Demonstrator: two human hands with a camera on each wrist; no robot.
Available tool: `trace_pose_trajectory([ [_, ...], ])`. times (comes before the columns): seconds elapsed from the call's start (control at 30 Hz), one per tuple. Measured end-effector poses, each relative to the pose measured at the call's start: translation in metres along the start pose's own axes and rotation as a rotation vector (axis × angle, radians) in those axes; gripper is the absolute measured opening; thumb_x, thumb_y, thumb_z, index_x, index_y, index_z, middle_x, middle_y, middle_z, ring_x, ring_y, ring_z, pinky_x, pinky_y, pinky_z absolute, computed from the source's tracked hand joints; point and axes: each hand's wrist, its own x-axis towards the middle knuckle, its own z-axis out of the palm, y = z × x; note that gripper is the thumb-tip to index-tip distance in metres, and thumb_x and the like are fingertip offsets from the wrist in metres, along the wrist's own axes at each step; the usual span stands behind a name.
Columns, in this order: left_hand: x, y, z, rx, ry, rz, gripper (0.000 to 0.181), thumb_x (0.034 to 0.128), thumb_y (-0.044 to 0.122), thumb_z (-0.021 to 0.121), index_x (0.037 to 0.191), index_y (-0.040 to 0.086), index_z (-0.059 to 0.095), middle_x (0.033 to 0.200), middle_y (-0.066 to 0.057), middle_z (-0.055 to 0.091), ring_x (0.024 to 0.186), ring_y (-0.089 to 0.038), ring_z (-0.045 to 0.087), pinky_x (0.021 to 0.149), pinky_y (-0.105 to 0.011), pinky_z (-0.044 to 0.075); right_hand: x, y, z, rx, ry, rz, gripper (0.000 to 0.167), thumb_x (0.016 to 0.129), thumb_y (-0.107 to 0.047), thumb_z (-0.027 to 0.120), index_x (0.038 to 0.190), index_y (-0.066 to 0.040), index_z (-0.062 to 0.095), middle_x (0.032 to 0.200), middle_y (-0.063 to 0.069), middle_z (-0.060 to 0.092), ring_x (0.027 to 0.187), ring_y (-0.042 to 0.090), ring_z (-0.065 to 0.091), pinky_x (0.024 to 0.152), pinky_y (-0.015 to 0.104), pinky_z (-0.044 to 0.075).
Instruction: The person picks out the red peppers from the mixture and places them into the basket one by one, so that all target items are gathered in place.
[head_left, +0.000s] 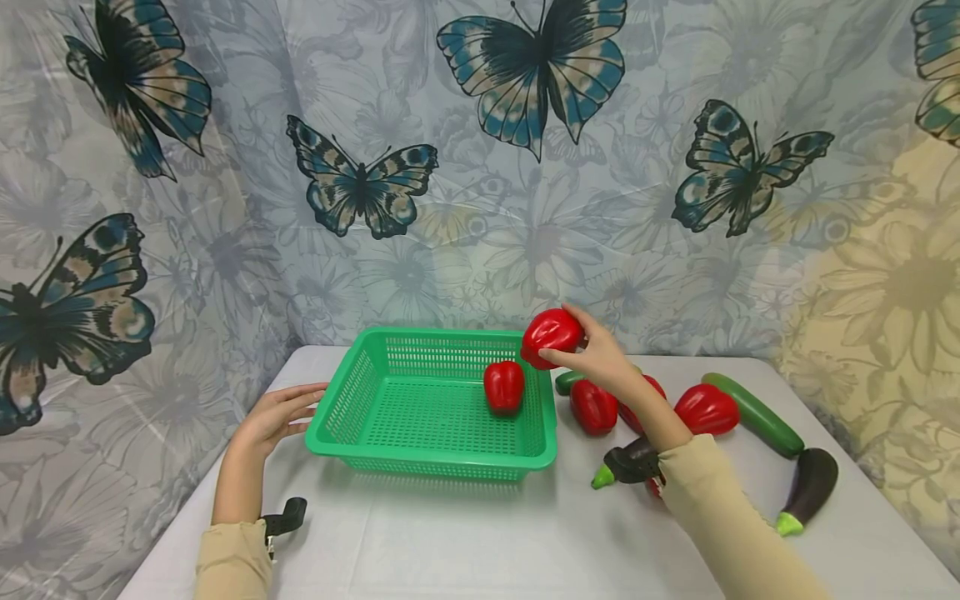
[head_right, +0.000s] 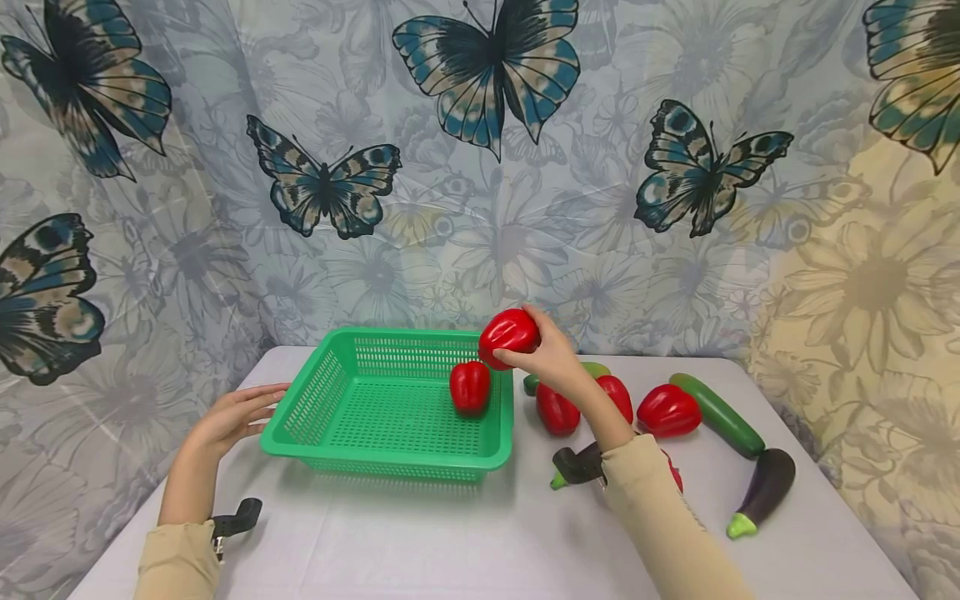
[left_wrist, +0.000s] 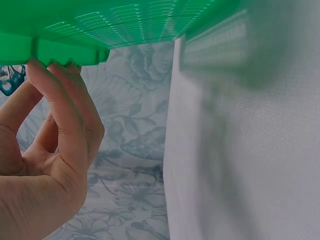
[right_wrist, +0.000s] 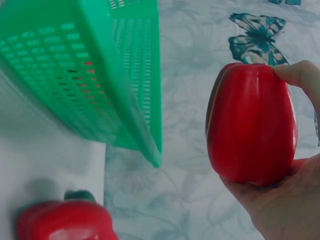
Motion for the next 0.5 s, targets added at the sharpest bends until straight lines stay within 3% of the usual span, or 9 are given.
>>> trace_pose_trajectory([
  [0.2, -0.025, 0.029, 0.014, 0.047, -0.004, 0.014, 0.061, 0.0867, 0.048, 0.070, 0.137, 0.015, 0.058, 0.125, 0.007, 0.062, 0.105, -0.011, 0.065, 0.085, -0.032, 0.055, 0.006, -0.005, 0.011, -0.007, -0.024, -0.001, 0.086, 0.088, -0.033, 0.070, 0.156, -0.014, 0.021, 0.148, 0.021, 0.041, 0.130, 0.039, 0.046, 0.098, 0.051, 0.050],
  [0.27, -0.020, 0.023, 0.012, 0.044, 0.010, 0.004, 0.059, 0.0861, 0.048, 0.071, 0.135, 0.017, 0.060, 0.123, 0.008, 0.063, 0.104, -0.011, 0.065, 0.084, -0.032, 0.055, 0.008, -0.007, 0.015, -0.003, -0.036, 0.000, 0.087, 0.088, -0.033, 0.070, 0.156, -0.014, 0.021, 0.148, 0.021, 0.041, 0.130, 0.038, 0.046, 0.098, 0.051, 0.050],
  [0.4, 0.000, -0.001, 0.001, 0.008, 0.018, 0.003, 0.050, 0.0873, 0.045, 0.071, 0.131, 0.021, 0.064, 0.119, 0.012, 0.065, 0.101, -0.009, 0.066, 0.080, -0.030, 0.056, 0.012, -0.010, 0.023, -0.001, -0.061, -0.015, 0.087, 0.086, -0.031, 0.071, 0.156, -0.013, 0.022, 0.147, 0.020, 0.043, 0.128, 0.037, 0.048, 0.097, 0.050, 0.050],
  [0.5, 0.001, -0.001, 0.001, -0.005, 0.013, 0.011, 0.050, 0.0871, 0.044, 0.072, 0.130, 0.020, 0.064, 0.118, 0.012, 0.065, 0.099, -0.009, 0.067, 0.079, -0.030, 0.056, 0.014, -0.011, 0.028, -0.012, -0.077, -0.029, 0.087, 0.086, -0.031, 0.072, 0.155, -0.013, 0.023, 0.145, 0.020, 0.046, 0.127, 0.037, 0.050, 0.097, 0.050, 0.050],
])
